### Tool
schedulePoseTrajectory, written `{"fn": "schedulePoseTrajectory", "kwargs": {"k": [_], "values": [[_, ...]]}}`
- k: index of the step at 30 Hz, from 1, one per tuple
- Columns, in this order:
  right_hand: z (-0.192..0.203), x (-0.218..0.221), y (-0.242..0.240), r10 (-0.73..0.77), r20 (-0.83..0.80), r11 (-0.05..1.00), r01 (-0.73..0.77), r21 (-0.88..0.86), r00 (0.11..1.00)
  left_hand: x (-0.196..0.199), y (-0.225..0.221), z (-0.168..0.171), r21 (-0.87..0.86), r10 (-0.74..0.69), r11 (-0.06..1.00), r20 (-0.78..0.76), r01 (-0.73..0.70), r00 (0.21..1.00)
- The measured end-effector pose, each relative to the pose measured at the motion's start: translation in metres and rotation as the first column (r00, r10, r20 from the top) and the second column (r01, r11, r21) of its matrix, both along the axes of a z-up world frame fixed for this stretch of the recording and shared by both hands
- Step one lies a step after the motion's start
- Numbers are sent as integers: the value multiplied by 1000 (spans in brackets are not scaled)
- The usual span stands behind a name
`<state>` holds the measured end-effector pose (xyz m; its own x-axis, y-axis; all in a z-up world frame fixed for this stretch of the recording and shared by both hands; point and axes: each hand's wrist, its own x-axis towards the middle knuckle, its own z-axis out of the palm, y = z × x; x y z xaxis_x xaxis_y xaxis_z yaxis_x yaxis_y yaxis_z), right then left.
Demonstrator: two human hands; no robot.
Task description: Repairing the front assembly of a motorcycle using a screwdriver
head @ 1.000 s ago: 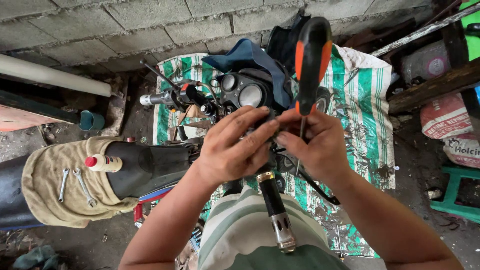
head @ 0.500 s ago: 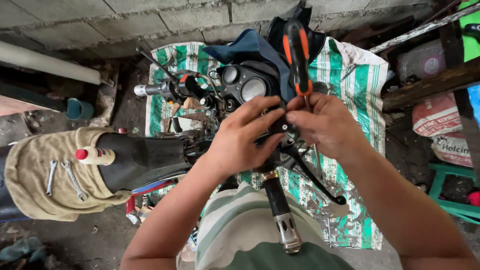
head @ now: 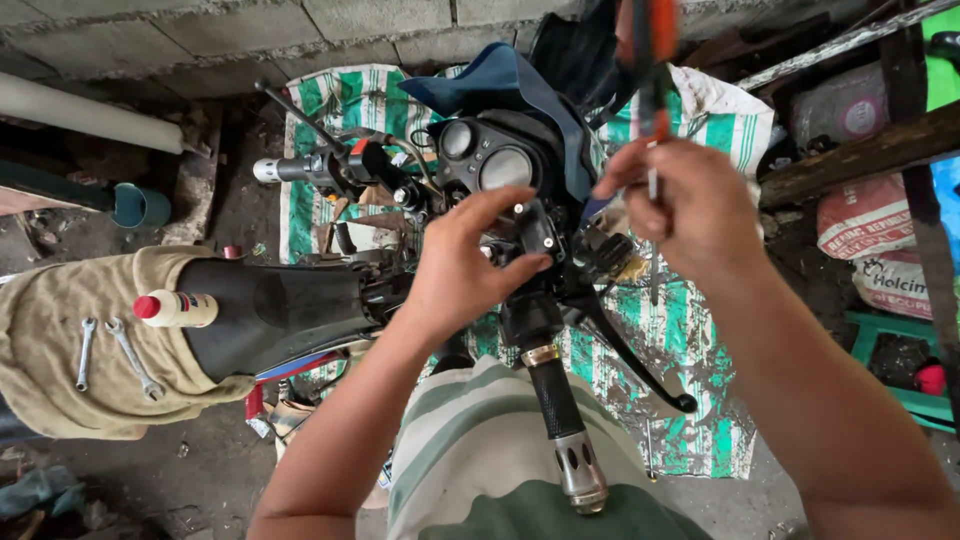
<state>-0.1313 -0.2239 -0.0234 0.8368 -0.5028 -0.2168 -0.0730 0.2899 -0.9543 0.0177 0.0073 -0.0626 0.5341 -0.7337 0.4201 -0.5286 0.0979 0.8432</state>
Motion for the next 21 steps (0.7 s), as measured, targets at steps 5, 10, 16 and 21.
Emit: {"fn": "schedulePoseTrajectory", "kwargs": {"k": [5, 10, 16, 21], "values": [[19, -19, -12, -17, 245, 1000, 18, -5, 969, -12, 1, -1, 179, -1, 984, -20, 4, 1000], [29, -34, -30, 10, 302, 999, 0, -35, 953, -13, 0, -7, 208, 14, 978, -1, -13, 1000], [63, -25, -33, -112, 305, 993, 115, 11, 946, -17, -2, -11, 237, -1, 971, -82, 21, 997], [93, -7, -19, -96, 245, 994, 80, 72, 965, -18, -2, -14, 184, -34, 982, -60, 45, 998]]}}
